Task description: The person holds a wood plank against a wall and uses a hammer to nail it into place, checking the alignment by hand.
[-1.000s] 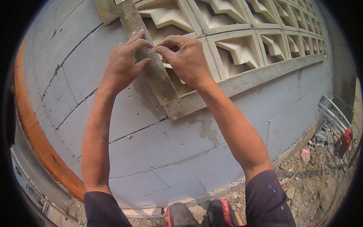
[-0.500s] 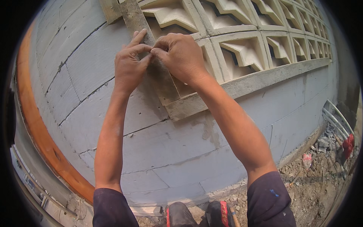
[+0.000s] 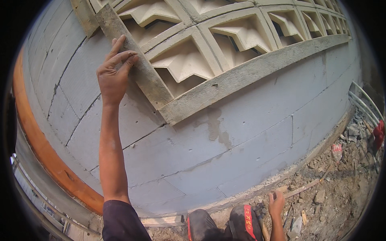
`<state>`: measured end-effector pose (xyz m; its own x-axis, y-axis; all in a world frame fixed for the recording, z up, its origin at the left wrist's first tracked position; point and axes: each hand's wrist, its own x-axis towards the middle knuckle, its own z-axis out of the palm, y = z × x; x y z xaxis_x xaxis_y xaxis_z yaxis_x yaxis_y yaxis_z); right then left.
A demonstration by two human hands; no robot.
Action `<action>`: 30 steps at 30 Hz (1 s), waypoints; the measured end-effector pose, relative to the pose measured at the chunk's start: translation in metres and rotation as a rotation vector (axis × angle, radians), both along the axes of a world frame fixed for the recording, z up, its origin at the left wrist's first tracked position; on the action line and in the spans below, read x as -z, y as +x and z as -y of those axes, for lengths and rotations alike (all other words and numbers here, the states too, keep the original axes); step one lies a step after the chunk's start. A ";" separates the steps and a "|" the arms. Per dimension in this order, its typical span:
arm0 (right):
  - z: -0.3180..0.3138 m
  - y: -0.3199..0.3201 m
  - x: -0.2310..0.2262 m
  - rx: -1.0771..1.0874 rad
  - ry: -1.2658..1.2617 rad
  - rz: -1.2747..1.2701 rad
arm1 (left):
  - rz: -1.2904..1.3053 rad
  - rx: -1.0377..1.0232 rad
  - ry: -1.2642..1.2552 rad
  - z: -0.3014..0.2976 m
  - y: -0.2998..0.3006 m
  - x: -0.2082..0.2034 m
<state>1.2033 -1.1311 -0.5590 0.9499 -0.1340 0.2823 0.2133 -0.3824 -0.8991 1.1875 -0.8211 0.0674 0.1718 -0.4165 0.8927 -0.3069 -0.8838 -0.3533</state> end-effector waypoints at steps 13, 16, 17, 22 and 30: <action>-0.004 -0.097 0.169 -0.432 -0.700 -0.562 | 0.034 -0.064 0.029 -0.002 -0.005 0.001; -0.003 -0.086 0.164 -0.419 -0.695 -0.565 | 0.045 -0.012 0.008 -0.003 0.001 0.004; -0.005 -0.088 0.161 -0.421 -0.683 -0.566 | 0.026 -0.009 -0.001 -0.003 0.000 0.005; 0.000 -0.086 0.136 -0.366 -0.590 -0.536 | 0.029 0.013 -0.005 -0.004 -0.003 0.003; 0.010 -0.072 -0.041 -0.189 -0.039 -0.084 | 0.070 0.022 0.012 -0.008 -0.002 0.007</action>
<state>1.1308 -1.1410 -0.5183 0.9775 0.0580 0.2026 0.2094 -0.3777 -0.9020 1.1858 -0.8133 0.0603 0.1001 -0.4303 0.8971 -0.3000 -0.8728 -0.3851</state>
